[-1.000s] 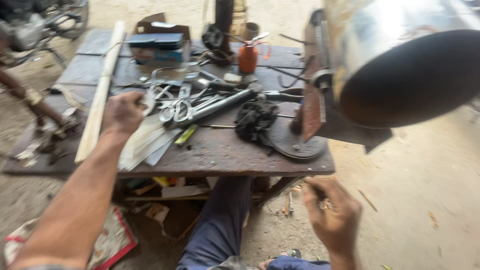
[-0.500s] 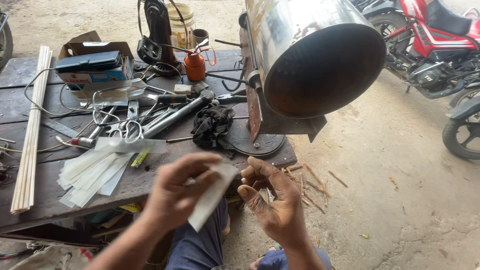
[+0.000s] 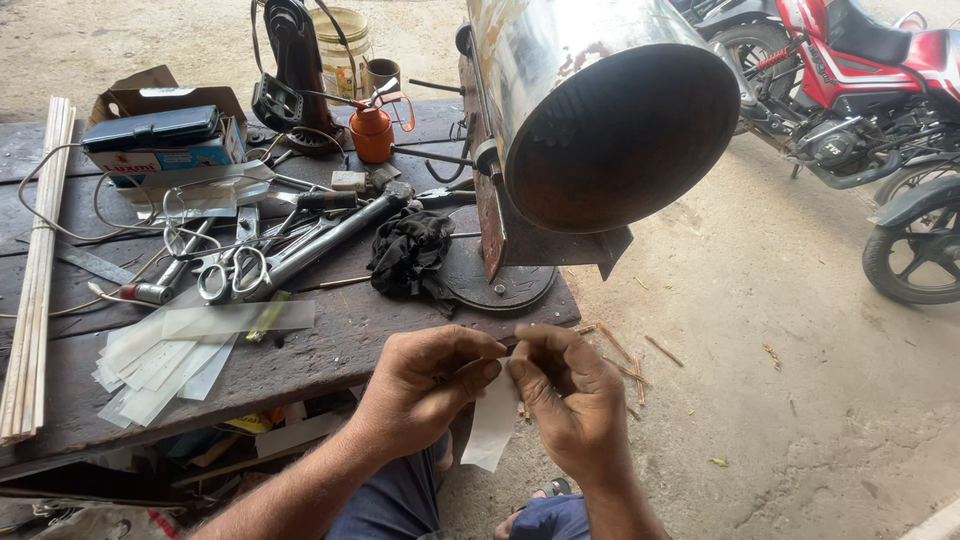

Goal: The person sits at a workbench with a chrome motorcycle silencer mounted on a stand. They tear and fold small white strips, reach inside the drum to place or press the material against its inner surface, and repeatedly pull the drum toward themselves to work on different spots.

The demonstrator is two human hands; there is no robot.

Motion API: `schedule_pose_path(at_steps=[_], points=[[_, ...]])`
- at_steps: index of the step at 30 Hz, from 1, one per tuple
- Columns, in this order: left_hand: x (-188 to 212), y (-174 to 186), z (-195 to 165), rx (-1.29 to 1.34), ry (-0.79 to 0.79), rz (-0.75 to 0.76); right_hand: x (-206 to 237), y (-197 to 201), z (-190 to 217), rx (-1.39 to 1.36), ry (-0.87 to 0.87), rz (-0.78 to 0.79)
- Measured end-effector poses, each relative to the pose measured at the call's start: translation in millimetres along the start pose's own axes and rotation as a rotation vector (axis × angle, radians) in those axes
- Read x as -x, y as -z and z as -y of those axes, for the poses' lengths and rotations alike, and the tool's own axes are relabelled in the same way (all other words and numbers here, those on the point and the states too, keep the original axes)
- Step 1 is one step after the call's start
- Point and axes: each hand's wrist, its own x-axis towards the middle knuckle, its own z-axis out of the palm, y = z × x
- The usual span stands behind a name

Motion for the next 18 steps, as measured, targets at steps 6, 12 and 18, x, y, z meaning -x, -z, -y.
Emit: schedule_pose_path(at_steps=[6,12,18], points=[[2.2,2.4,-1.3,0.016,-0.078,0.037,5.4,1.9,-3.4,-0.001,-0.077,0.076],[-0.1,13.0,-7.6,-0.153,-0.219,0.101,11.7,3.9,-7.0,-0.231,-0.191,0.105],[-1.0,3.7,-12.1,-0.144,-0.162,0.089,14.6,4.4,-4.3,-0.06,0.01,0.016]])
